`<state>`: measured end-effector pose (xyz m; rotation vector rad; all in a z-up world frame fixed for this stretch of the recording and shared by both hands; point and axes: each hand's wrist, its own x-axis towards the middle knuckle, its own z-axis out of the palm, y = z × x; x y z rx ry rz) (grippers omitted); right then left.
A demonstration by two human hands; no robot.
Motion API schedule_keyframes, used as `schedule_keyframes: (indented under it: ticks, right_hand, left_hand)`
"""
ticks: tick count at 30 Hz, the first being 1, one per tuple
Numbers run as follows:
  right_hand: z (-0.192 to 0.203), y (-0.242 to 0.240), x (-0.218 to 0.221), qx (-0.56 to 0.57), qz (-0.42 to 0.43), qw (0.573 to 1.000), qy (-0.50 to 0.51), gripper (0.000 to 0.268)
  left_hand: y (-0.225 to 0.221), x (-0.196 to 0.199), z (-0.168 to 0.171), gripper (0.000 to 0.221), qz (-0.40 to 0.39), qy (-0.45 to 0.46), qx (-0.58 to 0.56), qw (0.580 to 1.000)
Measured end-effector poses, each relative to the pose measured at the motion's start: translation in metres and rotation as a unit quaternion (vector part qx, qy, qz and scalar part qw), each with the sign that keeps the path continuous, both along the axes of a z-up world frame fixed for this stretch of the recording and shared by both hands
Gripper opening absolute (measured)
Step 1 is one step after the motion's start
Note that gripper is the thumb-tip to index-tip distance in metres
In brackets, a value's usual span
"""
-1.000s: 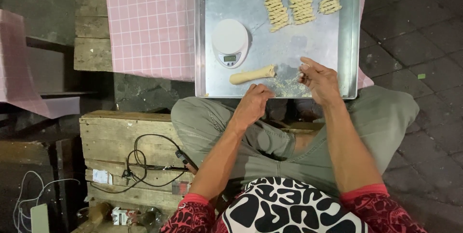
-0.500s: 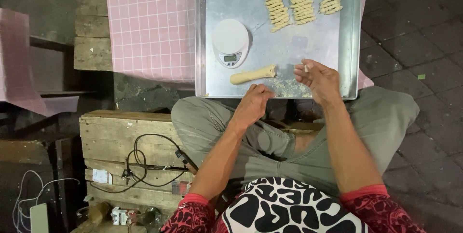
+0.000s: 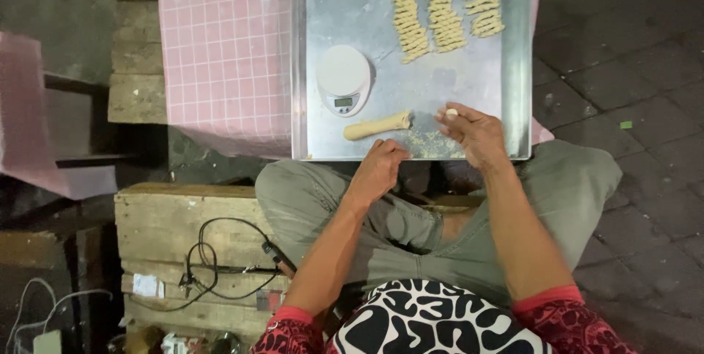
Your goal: Shaping small pieces of dough by hand and arranging them in rows on a metal baking tray.
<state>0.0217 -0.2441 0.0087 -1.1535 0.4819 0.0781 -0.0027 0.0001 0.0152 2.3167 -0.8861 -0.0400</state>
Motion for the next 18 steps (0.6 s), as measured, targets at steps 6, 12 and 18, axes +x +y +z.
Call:
schedule_keyframes:
  ticks: [6,12,18]
  right_hand:
    - [-0.014,0.0,0.005,-0.033,-0.044,0.997,0.058,0.024]
    - [0.022,0.03,-0.005,-0.094,0.051,0.994,0.03,0.042]
    - [0.016,0.038,-0.001,-0.139,0.176,0.973,0.044,0.06]
  left_hand:
    - [0.0,0.0,0.015,0.015,-0.004,0.07,-0.11,0.991]
    - [-0.019,0.011,0.02,0.045,0.071,0.023,-0.247,0.966]
    - [-0.021,0.04,-0.01,0.035,-0.002,-0.006,-0.205,0.979]
